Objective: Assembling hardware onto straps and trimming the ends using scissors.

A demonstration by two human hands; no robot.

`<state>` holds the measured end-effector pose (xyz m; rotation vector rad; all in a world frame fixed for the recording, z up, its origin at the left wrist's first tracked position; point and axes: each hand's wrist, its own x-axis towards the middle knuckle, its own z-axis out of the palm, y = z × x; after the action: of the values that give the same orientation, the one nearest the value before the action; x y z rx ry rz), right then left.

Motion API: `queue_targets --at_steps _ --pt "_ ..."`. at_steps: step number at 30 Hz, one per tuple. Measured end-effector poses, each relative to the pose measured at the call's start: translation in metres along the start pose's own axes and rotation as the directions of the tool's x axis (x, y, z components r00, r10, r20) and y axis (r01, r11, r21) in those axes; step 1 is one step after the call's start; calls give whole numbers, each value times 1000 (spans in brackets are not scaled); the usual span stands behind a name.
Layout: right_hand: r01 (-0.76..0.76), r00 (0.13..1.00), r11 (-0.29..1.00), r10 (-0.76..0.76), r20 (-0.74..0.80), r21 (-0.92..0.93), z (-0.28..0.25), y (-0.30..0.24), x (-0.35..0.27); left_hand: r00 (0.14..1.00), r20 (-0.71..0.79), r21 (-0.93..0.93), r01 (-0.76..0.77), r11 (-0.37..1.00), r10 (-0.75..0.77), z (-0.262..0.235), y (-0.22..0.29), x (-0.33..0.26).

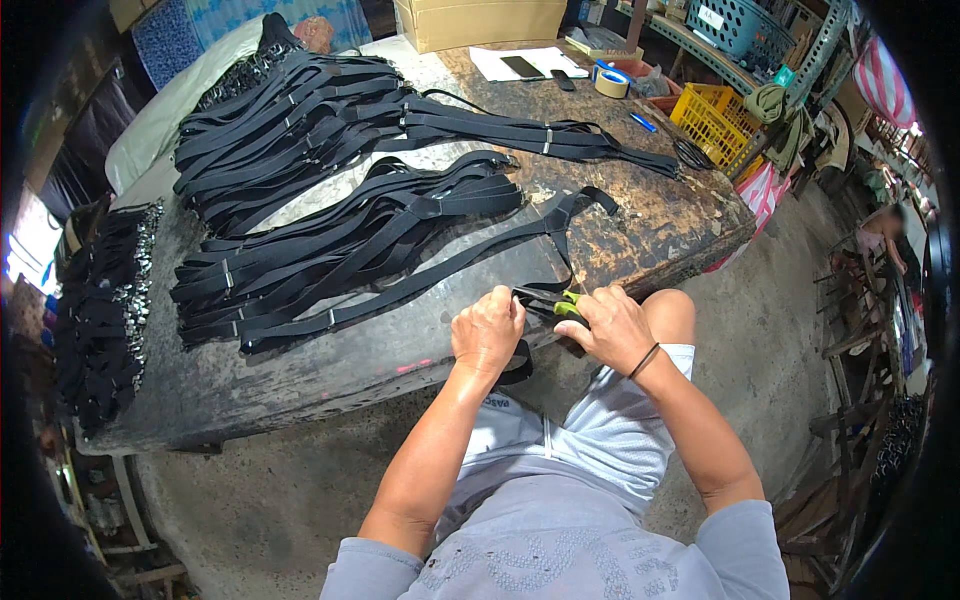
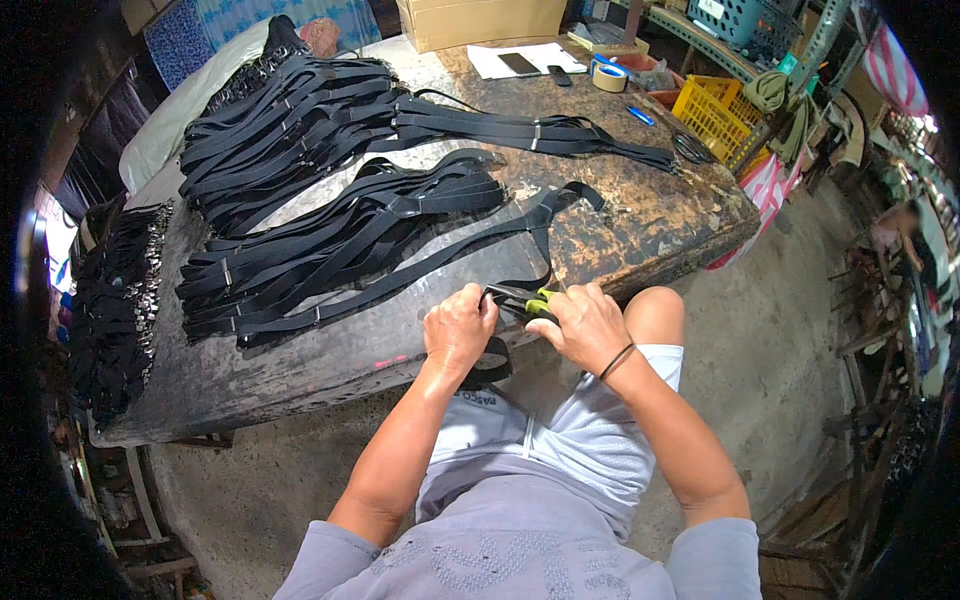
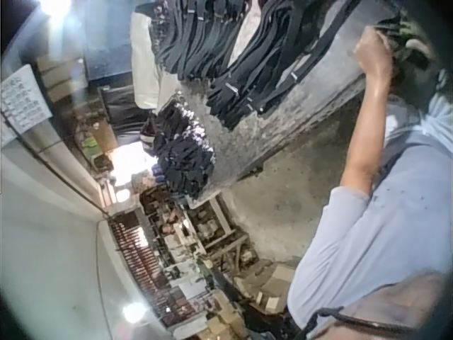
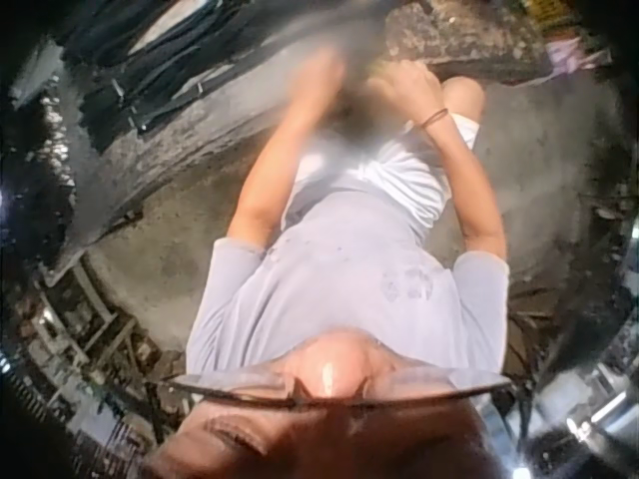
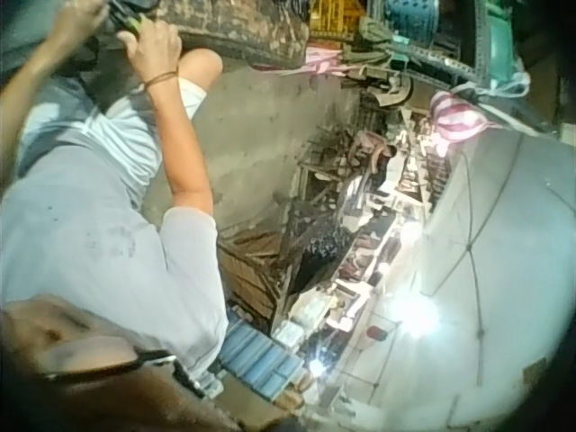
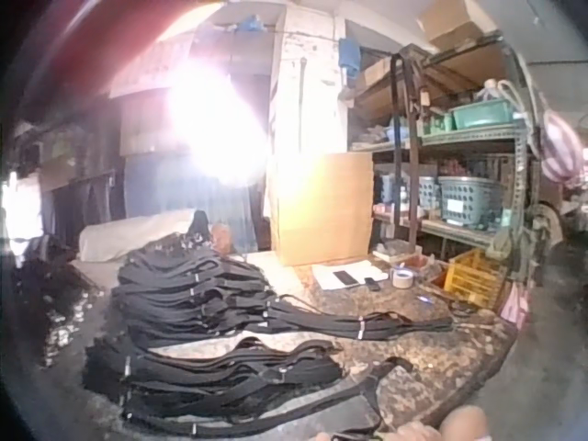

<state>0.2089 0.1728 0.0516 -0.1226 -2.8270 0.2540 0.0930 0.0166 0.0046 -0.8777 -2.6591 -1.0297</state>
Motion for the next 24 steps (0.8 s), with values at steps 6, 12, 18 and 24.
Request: queue_targets --at_steps 6,12,18,24 --pt "-6 1000 998 7 11 -57 -2 -2 1 999 -35 26 -25 999 26 2 -1 -1" --pt "11 1000 996 -13 -15 -84 -7 -5 1 994 -81 22 -65 998 66 3 -2 -3" --pt "30 999 992 -32 -21 -122 -11 -7 4 992 -104 32 -61 998 64 4 -2 -3" --pt "50 999 986 -50 5 -162 -8 -4 4 984 -141 29 -106 994 109 7 -3 -4"
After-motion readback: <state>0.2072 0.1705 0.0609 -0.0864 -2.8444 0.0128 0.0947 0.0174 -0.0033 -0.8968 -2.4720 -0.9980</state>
